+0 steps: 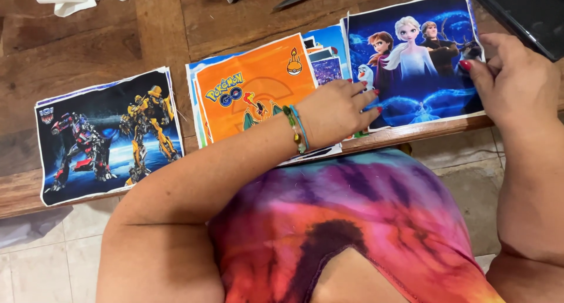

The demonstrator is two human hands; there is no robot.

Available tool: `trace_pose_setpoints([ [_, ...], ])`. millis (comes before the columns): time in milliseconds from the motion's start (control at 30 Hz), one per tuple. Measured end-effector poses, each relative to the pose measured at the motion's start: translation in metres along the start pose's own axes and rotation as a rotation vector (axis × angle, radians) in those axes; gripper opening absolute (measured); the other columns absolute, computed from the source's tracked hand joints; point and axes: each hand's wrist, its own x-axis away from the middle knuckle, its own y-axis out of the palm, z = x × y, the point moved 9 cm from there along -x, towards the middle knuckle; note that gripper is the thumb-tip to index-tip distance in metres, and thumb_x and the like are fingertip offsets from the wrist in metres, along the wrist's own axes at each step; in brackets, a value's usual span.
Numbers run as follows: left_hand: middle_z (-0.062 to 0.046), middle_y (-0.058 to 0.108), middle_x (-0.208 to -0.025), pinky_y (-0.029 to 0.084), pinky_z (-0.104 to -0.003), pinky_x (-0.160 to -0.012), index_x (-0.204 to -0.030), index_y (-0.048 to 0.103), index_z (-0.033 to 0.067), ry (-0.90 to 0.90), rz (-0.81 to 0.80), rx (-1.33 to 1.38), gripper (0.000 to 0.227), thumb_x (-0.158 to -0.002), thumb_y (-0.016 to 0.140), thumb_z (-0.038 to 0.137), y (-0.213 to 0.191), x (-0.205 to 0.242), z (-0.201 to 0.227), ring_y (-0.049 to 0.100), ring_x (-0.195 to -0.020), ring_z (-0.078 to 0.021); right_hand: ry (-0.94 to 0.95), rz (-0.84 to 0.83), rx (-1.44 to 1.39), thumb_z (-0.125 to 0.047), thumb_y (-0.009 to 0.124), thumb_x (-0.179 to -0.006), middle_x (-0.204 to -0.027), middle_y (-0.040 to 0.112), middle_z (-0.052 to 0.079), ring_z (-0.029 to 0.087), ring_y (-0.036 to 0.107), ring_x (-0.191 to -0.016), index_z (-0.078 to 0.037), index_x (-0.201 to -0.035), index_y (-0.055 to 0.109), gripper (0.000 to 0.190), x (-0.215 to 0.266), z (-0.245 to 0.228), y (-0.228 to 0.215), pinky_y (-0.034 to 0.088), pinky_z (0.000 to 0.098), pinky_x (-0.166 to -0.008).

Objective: Sort and organize printed fabric panels into categorized stacks on a work table

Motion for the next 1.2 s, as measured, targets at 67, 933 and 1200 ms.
trace_pose_setpoints([
  [67,-0.015,0.068,-0.130,0.056,-0.047,-0.085,-0.126,0.071,0.0192,-0.029,-0.051,-0.007,0.030,-0.099,0.059,0.026,0.002,0.001,0.004,0.066,-0.113,-0.0364,-0.005,0.007,0.048,-0.027,0.084,-0.117,-0.090,0.068,0.000,0.028,0.072,-0.090,-0.004,-0.156,0.075,0.046,-0.001,0.001,0.001,0.053,0.0423,-0.074],
  [933,-0.002,0.046,-0.164,0.025,-0.051,-0.129,-0.161,0.029,0.0270,-0.240,-0.138,0.310,0.077,-0.100,0.062,0.061,-0.040,0.077,0.028,0.031,-0.159,-0.0262,-0.510,-0.243,-0.103,-0.051,0.042,-0.099,-0.172,0.035,0.011,0.039,0.028,-0.159,-0.017,-0.165,0.038,0.075,-0.087,-0.188,0.037,0.016,0.0601,-0.126],
  [1200,-0.014,0.069,-0.131,0.044,-0.051,-0.114,-0.128,0.065,0.0042,-0.659,0.195,0.307,0.029,-0.101,0.066,0.015,-0.142,0.218,-0.017,0.064,-0.125,-0.0338,-0.589,0.093,0.148,-0.029,0.070,-0.107,-0.152,0.078,0.009,0.031,0.070,-0.147,-0.010,-0.146,0.078,0.044,-0.050,-0.213,-0.002,0.049,0.0470,-0.127],
])
